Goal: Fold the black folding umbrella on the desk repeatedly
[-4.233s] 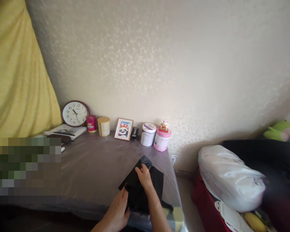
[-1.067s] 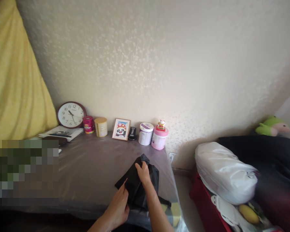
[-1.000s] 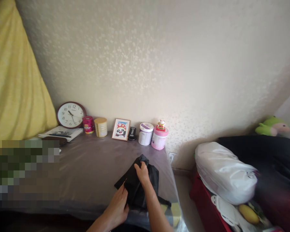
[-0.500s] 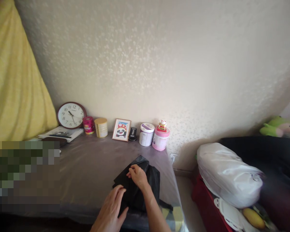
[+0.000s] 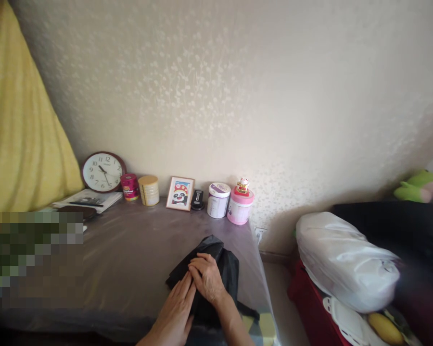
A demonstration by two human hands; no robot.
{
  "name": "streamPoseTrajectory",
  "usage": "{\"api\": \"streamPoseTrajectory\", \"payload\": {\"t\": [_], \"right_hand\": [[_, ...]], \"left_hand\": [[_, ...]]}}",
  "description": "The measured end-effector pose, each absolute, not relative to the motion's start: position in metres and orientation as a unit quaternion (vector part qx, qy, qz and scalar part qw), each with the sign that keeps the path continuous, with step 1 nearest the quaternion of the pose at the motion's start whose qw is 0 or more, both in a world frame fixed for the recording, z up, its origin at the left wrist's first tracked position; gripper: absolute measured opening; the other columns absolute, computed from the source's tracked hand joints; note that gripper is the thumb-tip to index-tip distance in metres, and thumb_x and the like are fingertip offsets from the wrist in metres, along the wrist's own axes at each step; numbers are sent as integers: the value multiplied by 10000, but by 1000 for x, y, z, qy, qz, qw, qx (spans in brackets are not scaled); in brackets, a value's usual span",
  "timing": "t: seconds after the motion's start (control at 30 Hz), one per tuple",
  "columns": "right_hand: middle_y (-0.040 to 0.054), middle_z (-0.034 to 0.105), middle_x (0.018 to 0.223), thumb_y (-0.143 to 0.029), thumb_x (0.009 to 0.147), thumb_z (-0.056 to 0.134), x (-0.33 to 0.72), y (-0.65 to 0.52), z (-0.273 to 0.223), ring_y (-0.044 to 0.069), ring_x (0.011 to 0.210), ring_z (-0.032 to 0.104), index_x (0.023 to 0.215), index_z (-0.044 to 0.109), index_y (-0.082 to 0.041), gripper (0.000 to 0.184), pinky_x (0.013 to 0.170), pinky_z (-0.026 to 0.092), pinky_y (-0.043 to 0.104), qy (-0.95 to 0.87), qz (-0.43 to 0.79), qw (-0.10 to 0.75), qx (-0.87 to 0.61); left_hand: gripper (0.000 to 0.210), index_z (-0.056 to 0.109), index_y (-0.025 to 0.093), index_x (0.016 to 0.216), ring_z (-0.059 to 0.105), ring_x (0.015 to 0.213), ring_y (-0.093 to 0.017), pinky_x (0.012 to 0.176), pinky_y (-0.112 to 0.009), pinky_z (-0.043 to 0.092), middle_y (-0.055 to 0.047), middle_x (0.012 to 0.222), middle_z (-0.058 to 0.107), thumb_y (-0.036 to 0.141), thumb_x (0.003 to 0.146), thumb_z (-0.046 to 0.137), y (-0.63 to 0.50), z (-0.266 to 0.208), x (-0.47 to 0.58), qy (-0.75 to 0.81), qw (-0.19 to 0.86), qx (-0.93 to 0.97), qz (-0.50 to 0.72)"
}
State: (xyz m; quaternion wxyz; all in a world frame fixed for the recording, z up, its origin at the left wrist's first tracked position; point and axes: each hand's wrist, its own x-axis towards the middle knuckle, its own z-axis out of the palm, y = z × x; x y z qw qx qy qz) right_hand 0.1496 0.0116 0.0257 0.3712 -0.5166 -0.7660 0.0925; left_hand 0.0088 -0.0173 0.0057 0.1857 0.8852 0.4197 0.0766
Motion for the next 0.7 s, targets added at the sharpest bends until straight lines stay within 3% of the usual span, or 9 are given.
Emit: {"api": "streamPoseTrajectory", "payload": {"t": [0.17, 0.37, 0.5, 0.6, 0.7], "right_hand": [[56, 680, 1052, -274, 898, 442, 177, 53, 12, 222, 1150, 508, 956, 682, -218, 254, 1039, 288, 462, -755, 45, 345, -556], [120, 641, 1122, -294, 907, 398, 193, 64, 20, 241, 1169, 494, 1046, 650, -164, 315, 997, 354, 447, -706, 5, 401, -583], [46, 696, 983, -284, 928, 374, 175, 32, 22, 193, 1137, 519, 991, 665, -236, 302, 1037, 296, 413, -765, 85, 362, -526], [11, 700, 982, -284, 928, 381, 170, 31, 18, 187, 1144, 508, 953, 674, -258, 296, 1073, 194, 451, -783, 98, 320, -524], [6, 703, 976, -268, 920, 372, 179, 56, 12, 193, 1148, 500, 893, 689, -256, 318, 1072, 171, 459, -760, 91, 314, -561]], "left_hand": [[922, 89, 120, 1414, 59, 1384, -259, 1119, -430, 171, -95, 1505, 20, 71, 569, 455, -16, 4, 9, 430, 198, 879, 51], [942, 50, 104, 1412, 61, 1385, -257, 1125, -405, 172, -73, 1504, 17, 58, 556, 441, -13, -4, 8, 431, 218, 872, 75], [936, 50, 89, 1410, 96, 1381, -261, 1118, -408, 205, -86, 1501, 49, 53, 554, 426, -10, -10, 8, 426, 231, 869, 95], [899, 82, 74, 1407, 107, 1380, -254, 1118, -395, 206, -104, 1499, 68, 55, 575, 422, -9, -10, 9, 430, 230, 869, 82], [904, 83, 83, 1409, 94, 1382, -256, 1119, -389, 198, -100, 1502, 56, 64, 578, 438, -10, -9, 11, 435, 232, 867, 68]]}}
